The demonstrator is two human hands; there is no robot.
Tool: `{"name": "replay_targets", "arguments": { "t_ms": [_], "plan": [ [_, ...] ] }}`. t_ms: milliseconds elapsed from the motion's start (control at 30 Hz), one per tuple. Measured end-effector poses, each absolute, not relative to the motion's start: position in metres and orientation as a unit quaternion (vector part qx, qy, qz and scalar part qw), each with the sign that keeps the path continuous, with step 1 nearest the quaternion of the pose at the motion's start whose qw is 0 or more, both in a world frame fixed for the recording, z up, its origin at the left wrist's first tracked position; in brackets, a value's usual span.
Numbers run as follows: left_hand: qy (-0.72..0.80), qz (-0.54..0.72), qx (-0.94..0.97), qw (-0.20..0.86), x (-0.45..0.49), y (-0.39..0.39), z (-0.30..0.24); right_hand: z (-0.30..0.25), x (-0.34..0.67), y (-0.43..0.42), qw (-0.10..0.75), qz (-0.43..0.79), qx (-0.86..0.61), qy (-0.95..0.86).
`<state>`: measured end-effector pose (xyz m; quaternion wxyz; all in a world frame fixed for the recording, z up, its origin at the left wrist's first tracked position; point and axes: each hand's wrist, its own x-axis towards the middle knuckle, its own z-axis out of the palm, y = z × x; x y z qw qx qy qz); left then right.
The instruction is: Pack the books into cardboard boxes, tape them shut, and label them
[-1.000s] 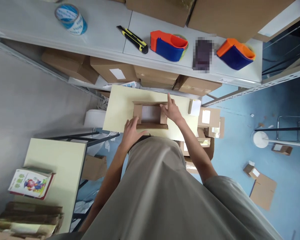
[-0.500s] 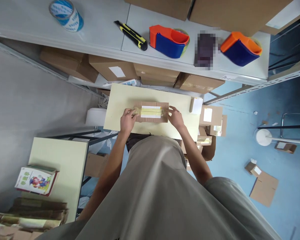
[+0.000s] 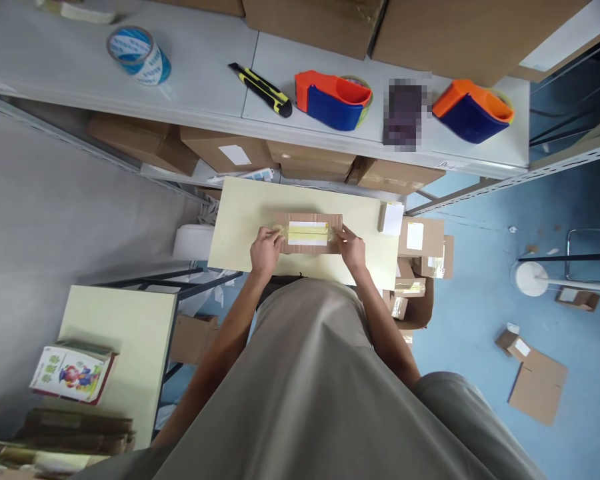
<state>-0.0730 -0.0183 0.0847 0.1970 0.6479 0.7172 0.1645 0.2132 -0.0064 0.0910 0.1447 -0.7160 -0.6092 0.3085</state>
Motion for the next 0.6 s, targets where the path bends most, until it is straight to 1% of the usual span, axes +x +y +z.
{"name": "replay_targets", "arguments": {
  "t_ms": [167,267,467,600],
  "plan": [
    [0.763,0.137,0.606,0.181,-0.066,-0.002,0.086,0.093,0.202,0.000,0.099,0.260,-0.742,-0.610],
    [0.765,0.129,0.605,0.180,-0.065,0.005,0.085,0.099,0.193,0.002,0.074,0.234,-0.750,-0.614],
    [0.709,0.131,0.673,0.165,-0.073,0.010,0.091,0.120,0.187,-0.007,0.028,0.219,-0.733,-0.643],
    [0.657,0.157,0.711,0.193,-0.080,0.016,0.102,0.139,0.200,-0.019,0.007,0.224,-0.721,-0.656]
  ]
}}
